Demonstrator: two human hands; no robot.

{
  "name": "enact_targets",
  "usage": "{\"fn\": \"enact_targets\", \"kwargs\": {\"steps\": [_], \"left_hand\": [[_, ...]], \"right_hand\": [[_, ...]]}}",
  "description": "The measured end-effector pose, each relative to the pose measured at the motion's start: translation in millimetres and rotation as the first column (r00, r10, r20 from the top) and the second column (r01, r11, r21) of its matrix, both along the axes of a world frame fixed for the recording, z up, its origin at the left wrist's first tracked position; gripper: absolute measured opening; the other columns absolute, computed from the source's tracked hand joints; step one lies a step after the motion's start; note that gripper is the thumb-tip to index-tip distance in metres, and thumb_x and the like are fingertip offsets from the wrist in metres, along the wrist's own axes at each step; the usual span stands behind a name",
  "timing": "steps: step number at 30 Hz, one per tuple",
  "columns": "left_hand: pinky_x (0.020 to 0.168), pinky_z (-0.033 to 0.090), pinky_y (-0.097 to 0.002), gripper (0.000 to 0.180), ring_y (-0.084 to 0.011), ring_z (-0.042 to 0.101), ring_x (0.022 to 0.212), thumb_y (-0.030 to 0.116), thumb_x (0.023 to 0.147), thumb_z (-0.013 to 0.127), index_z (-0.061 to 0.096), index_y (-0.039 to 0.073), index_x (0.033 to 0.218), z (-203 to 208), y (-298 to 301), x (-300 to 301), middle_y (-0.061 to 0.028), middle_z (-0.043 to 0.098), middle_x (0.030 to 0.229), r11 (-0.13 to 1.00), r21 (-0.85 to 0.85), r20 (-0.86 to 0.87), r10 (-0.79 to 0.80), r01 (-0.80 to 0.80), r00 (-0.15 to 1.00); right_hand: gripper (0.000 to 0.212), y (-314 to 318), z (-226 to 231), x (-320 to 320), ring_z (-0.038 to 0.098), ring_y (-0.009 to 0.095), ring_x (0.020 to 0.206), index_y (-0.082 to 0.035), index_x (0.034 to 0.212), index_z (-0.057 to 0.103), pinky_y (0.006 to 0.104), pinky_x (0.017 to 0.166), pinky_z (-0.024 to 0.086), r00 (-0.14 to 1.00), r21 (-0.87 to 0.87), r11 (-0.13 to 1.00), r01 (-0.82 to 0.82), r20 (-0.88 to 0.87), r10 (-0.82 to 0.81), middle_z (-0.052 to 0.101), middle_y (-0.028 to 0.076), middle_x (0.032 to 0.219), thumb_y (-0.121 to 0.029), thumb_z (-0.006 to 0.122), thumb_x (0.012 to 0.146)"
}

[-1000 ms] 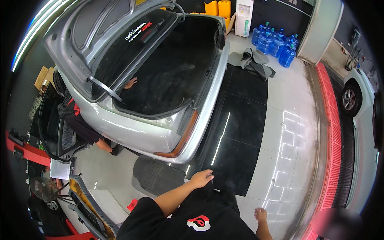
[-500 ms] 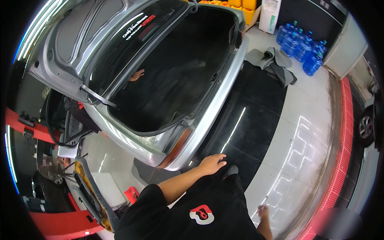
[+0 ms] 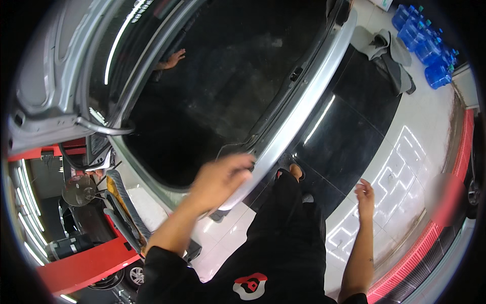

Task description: The person removes floor mats from the front passenger footwell and the trunk of a silver car. They open the passenger door, pull out a mat, then open the trunk and remove another mat and a plastic cover, placing them on the floor.

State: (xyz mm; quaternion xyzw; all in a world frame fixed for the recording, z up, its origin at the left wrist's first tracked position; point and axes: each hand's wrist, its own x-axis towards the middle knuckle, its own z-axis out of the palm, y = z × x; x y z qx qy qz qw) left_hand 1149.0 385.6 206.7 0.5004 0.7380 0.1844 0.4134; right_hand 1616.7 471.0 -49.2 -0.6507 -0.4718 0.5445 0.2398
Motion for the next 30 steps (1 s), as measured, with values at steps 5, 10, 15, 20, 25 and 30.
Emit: {"fn": "enact_targets", "kwargs": {"steps": [5,10,15,20,25,30], "left_hand": [[0.085,0.057,-0.0381,0.036,-0.0306,0.073,0.100,0.020,0.094,0.071,0.066,0.007,0.127,-58,88,-135,-0.0139,0.074,0.116,0.997,-0.081,-0.468,-0.048,0.012,0.883],[0.095,0.053,-0.0482,0.044,-0.0383,0.067,0.112,0.029,0.096,0.069,0.059,0.011,0.134,-180,141,-188,-0.0161,0.070,0.124,0.907,-0.357,-0.457,-0.377,0.223,0.806],[0.093,0.053,-0.0489,0.054,-0.0370,0.067,0.111,0.029,0.091,0.073,0.055,0.010,0.139,-297,182,-168,-0.0175,0.068,0.123,0.872,-0.335,-0.377,-0.471,0.356,0.798],[0.104,0.047,-0.0470,0.066,-0.0343,0.059,0.117,0.016,0.087,0.072,0.048,0.009,0.148,-366,231,-140,-0.0148,0.062,0.121,0.928,-0.135,-0.371,-0.373,0.348,0.850],[0.101,0.044,-0.0416,0.057,-0.0283,0.057,0.116,0.007,0.093,0.057,0.050,0.013,0.150,-412,256,-125,-0.0112,0.060,0.120,0.918,-0.109,-0.394,-0.392,0.381,0.832],[0.090,0.047,-0.0396,0.050,-0.0242,0.058,0.103,0.012,0.094,0.055,0.056,0.015,0.144,-434,253,-123,-0.0066,0.058,0.105,0.902,-0.049,-0.503,-0.394,0.430,0.769]], "right_hand": [[0.044,38,-9,-152,0.066,0.017,0.100,-0.005,0.137,0.060,0.0319,0.092,0.052,0.983,-0.180,0.968,-0.173,-0.090,0.159,0.069,0.007,0.107,-0.016,0.071,0.096],[0.048,148,-4,-286,0.064,0.026,0.115,-0.007,0.139,0.059,0.0377,0.100,0.049,0.972,0.076,0.969,-0.236,0.038,0.233,0.068,0.013,0.122,-0.017,0.072,0.094],[0.049,285,-29,-397,0.043,0.036,0.141,-0.010,0.140,0.059,0.0451,0.116,0.036,0.960,0.475,0.870,-0.133,0.281,-0.007,0.056,0.016,0.144,-0.031,0.068,0.096],[0.068,326,-74,-464,0.024,0.037,0.154,-0.016,0.157,0.041,0.0573,0.121,0.021,0.820,0.395,0.915,-0.083,0.549,-0.162,0.024,0.013,0.169,-0.046,0.062,0.099],[0.067,325,-89,-464,0.022,0.036,0.155,-0.016,0.156,0.042,0.0548,0.123,0.019,0.773,0.392,0.913,-0.115,0.612,-0.165,0.023,0.015,0.169,-0.046,0.061,0.099],[0.068,330,-83,-467,0.020,0.036,0.156,-0.017,0.158,0.038,0.0575,0.124,0.017,0.745,0.340,0.930,-0.139,0.655,-0.128,0.021,0.014,0.169,-0.046,0.060,0.100]]}}
